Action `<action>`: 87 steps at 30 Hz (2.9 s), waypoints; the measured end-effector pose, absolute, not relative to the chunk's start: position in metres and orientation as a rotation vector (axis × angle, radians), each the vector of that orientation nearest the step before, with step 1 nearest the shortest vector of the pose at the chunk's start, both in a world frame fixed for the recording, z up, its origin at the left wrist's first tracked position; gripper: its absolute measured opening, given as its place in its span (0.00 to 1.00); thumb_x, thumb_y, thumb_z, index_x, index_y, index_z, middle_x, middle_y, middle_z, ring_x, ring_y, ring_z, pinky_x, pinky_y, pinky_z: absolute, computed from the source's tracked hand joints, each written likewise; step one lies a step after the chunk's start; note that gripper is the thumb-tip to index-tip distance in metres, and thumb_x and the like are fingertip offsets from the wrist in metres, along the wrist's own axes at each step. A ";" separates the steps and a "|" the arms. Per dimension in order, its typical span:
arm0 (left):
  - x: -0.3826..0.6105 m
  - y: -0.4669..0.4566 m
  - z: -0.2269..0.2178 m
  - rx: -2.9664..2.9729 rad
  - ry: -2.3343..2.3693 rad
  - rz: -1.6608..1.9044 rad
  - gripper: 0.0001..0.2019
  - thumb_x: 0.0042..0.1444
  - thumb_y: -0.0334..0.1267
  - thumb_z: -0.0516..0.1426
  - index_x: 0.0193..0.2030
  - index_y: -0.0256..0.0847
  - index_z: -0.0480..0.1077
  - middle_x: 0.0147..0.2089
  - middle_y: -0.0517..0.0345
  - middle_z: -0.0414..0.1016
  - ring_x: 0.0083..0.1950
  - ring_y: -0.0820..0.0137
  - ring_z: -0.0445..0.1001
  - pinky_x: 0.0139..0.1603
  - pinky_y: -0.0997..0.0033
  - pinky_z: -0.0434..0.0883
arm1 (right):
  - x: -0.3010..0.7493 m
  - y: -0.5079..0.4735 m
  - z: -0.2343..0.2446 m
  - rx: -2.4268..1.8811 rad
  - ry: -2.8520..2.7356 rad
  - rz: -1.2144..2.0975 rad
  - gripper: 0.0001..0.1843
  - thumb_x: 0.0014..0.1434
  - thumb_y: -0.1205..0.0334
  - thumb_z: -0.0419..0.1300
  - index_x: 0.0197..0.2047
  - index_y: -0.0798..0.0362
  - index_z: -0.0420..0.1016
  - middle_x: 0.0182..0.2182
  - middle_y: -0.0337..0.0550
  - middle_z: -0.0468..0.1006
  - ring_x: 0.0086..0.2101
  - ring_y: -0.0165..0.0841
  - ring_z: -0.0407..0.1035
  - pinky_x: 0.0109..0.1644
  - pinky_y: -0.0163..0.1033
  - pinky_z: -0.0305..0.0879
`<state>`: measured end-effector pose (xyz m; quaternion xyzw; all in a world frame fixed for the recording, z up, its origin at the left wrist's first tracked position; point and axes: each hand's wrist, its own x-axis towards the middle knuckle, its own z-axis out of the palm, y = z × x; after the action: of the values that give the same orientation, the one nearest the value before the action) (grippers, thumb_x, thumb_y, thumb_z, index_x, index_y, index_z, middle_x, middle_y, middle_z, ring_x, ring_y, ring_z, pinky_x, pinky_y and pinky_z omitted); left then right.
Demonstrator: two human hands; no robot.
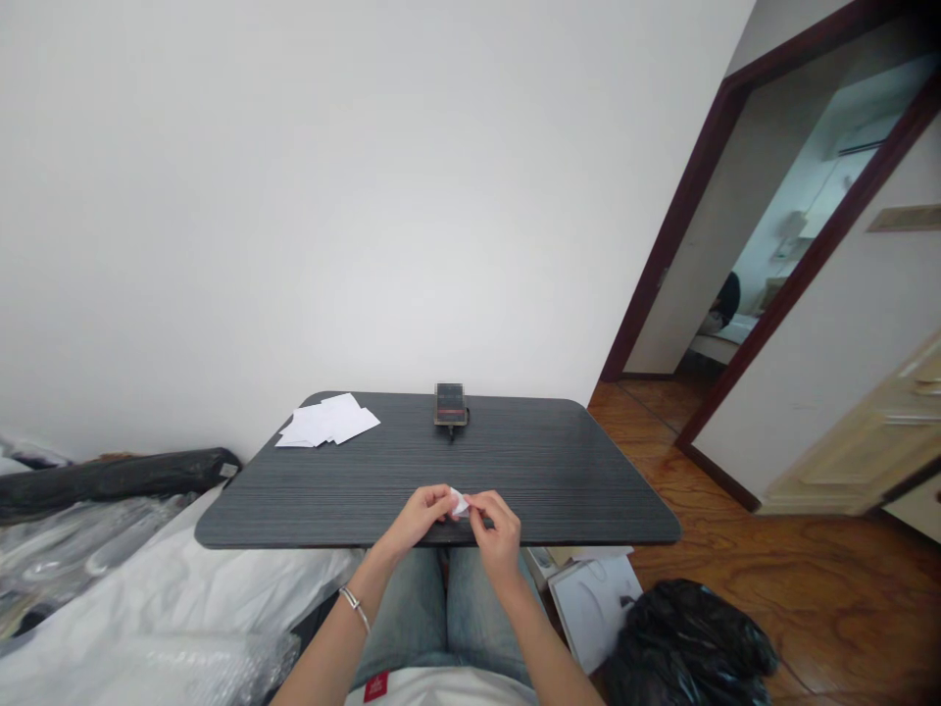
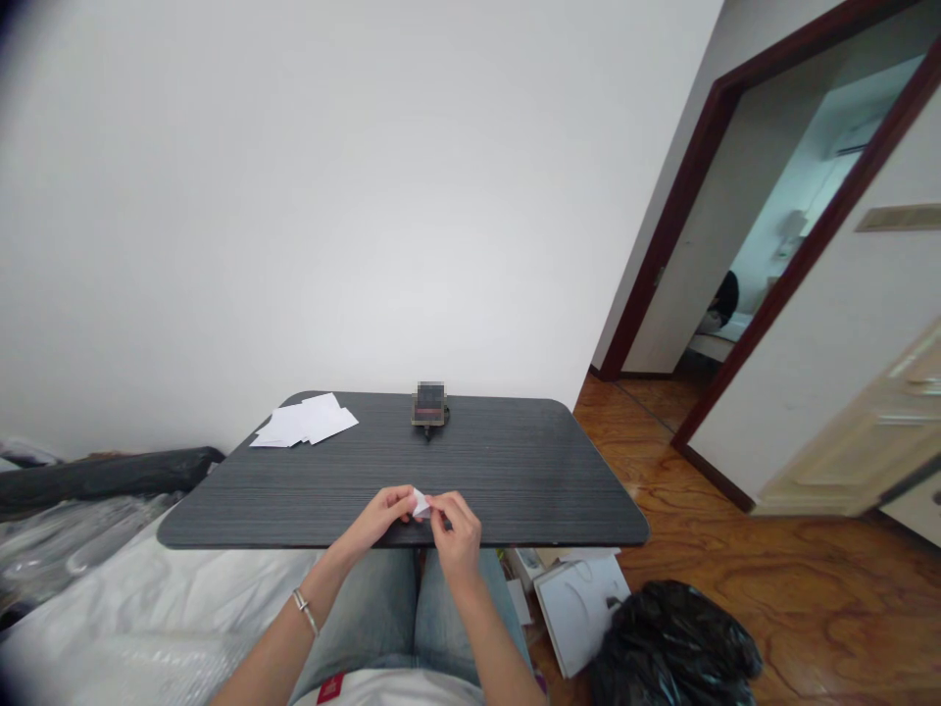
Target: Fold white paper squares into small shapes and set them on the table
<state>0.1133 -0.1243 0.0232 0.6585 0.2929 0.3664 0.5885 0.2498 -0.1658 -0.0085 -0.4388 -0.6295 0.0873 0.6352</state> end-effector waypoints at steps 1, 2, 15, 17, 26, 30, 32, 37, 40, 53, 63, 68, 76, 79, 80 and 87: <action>0.113 -0.124 0.022 1.514 0.670 0.846 0.14 0.49 0.44 0.56 0.27 0.32 0.69 0.24 0.59 0.70 0.26 0.75 0.65 0.28 0.78 0.59 | 0.250 -0.166 -0.009 -1.002 -1.440 0.198 0.11 0.54 0.70 0.50 0.33 0.53 0.74 0.26 0.42 0.71 0.28 0.31 0.66 0.31 0.34 0.64; 0.113 -0.123 0.020 1.491 0.660 0.836 0.13 0.47 0.43 0.57 0.27 0.32 0.69 0.24 0.59 0.71 0.26 0.75 0.65 0.28 0.78 0.59 | 0.251 -0.166 -0.009 -1.003 -1.439 0.200 0.11 0.54 0.70 0.51 0.33 0.53 0.74 0.26 0.42 0.71 0.28 0.31 0.67 0.31 0.34 0.64; 0.114 -0.121 0.016 1.394 0.702 0.812 0.12 0.39 0.41 0.63 0.23 0.33 0.68 0.21 0.62 0.70 0.23 0.76 0.65 0.27 0.78 0.59 | 0.257 -0.155 -0.013 -1.000 -1.339 0.550 0.07 0.49 0.65 0.56 0.30 0.55 0.75 0.24 0.43 0.75 0.24 0.31 0.70 0.27 0.33 0.66; 0.115 -0.120 0.015 1.408 0.723 0.829 0.13 0.39 0.42 0.62 0.22 0.33 0.67 0.20 0.63 0.69 0.22 0.77 0.64 0.25 0.78 0.58 | 0.258 -0.155 -0.013 -1.023 -1.308 0.624 0.08 0.50 0.62 0.57 0.30 0.56 0.75 0.25 0.44 0.76 0.25 0.32 0.70 0.28 0.34 0.67; 0.115 -0.118 0.006 1.575 0.857 0.927 0.14 0.42 0.43 0.60 0.19 0.34 0.64 0.16 0.66 0.62 0.19 0.79 0.58 0.21 0.79 0.53 | 0.259 -0.157 0.000 -1.086 -1.345 0.746 0.11 0.51 0.57 0.57 0.28 0.56 0.74 0.22 0.41 0.74 0.23 0.31 0.67 0.26 0.32 0.63; 0.113 -0.120 0.010 1.562 0.846 0.996 0.11 0.43 0.41 0.60 0.24 0.33 0.68 0.19 0.63 0.66 0.21 0.78 0.61 0.24 0.79 0.56 | 0.260 -0.156 -0.002 -1.139 -1.360 0.671 0.11 0.53 0.58 0.55 0.25 0.56 0.71 0.20 0.40 0.72 0.21 0.30 0.66 0.26 0.32 0.62; 0.111 -0.122 0.013 1.541 0.849 1.054 0.10 0.45 0.41 0.59 0.26 0.33 0.70 0.20 0.62 0.67 0.22 0.77 0.62 0.25 0.78 0.57 | 0.260 -0.156 -0.004 -1.155 -1.356 0.662 0.11 0.53 0.58 0.55 0.25 0.56 0.71 0.20 0.39 0.72 0.21 0.30 0.66 0.26 0.32 0.62; 0.109 -0.123 0.014 1.523 0.865 1.119 0.10 0.46 0.40 0.58 0.28 0.33 0.71 0.20 0.61 0.68 0.22 0.76 0.63 0.26 0.77 0.59 | 0.260 -0.155 -0.006 -1.167 -1.357 0.666 0.11 0.53 0.59 0.55 0.25 0.56 0.71 0.20 0.40 0.72 0.22 0.30 0.66 0.26 0.32 0.61; 0.110 -0.123 0.013 1.503 0.877 1.121 0.10 0.45 0.41 0.58 0.26 0.33 0.71 0.21 0.60 0.69 0.22 0.75 0.63 0.26 0.77 0.59 | 0.259 -0.156 -0.004 -1.168 -1.369 0.662 0.11 0.53 0.59 0.54 0.25 0.56 0.71 0.20 0.40 0.72 0.22 0.30 0.66 0.26 0.31 0.61; 0.112 -0.120 0.011 1.398 0.865 1.135 0.15 0.51 0.46 0.52 0.28 0.33 0.68 0.22 0.59 0.68 0.24 0.74 0.65 0.26 0.76 0.62 | 0.257 -0.157 -0.002 -1.169 -1.302 0.721 0.12 0.52 0.56 0.55 0.24 0.56 0.69 0.16 0.38 0.70 0.19 0.30 0.65 0.23 0.32 0.61; 0.113 -0.124 0.011 1.555 0.812 1.008 0.12 0.46 0.43 0.57 0.27 0.33 0.69 0.22 0.60 0.70 0.24 0.75 0.65 0.26 0.78 0.59 | 0.257 -0.160 0.003 -1.152 -1.320 0.776 0.13 0.52 0.54 0.55 0.26 0.57 0.70 0.17 0.40 0.72 0.20 0.30 0.67 0.24 0.32 0.63; 0.112 -0.123 0.013 1.506 0.844 1.055 0.13 0.48 0.45 0.56 0.26 0.34 0.68 0.21 0.61 0.67 0.22 0.76 0.63 0.24 0.78 0.59 | 0.258 -0.163 0.008 -1.152 -1.444 0.762 0.13 0.51 0.55 0.56 0.25 0.56 0.71 0.18 0.41 0.73 0.21 0.31 0.68 0.24 0.32 0.63; 0.111 -0.125 0.013 1.514 0.826 1.048 0.15 0.48 0.46 0.56 0.23 0.35 0.64 0.18 0.64 0.63 0.21 0.77 0.60 0.24 0.78 0.57 | 0.258 -0.160 0.003 -1.133 -1.562 0.804 0.12 0.53 0.56 0.54 0.24 0.54 0.69 0.18 0.38 0.73 0.19 0.29 0.67 0.24 0.31 0.62; 0.111 -0.125 0.014 1.534 0.832 1.032 0.15 0.48 0.46 0.55 0.22 0.35 0.64 0.18 0.64 0.63 0.21 0.77 0.60 0.24 0.78 0.57 | 0.258 -0.159 0.002 -1.126 -1.578 0.814 0.13 0.54 0.56 0.53 0.24 0.54 0.69 0.18 0.38 0.72 0.19 0.28 0.66 0.24 0.30 0.62; 0.111 -0.125 0.014 1.540 0.836 1.033 0.15 0.49 0.46 0.55 0.22 0.35 0.64 0.18 0.64 0.63 0.21 0.77 0.60 0.24 0.78 0.57 | 0.258 -0.159 0.002 -1.125 -1.576 0.814 0.13 0.54 0.56 0.53 0.24 0.54 0.69 0.17 0.38 0.72 0.19 0.28 0.66 0.24 0.30 0.62; 0.115 -0.125 0.018 1.503 0.795 0.988 0.15 0.48 0.46 0.55 0.33 0.34 0.67 0.24 0.60 0.69 0.24 0.75 0.64 0.25 0.78 0.60 | 0.258 -0.158 0.001 -1.172 -1.447 0.734 0.16 0.54 0.54 0.52 0.22 0.55 0.67 0.16 0.37 0.70 0.17 0.27 0.64 0.22 0.30 0.60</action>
<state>0.1146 -0.1253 0.0182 0.6361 0.3366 0.4181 0.5544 0.2576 -0.1576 0.0005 -0.4929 -0.6086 0.3088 0.5397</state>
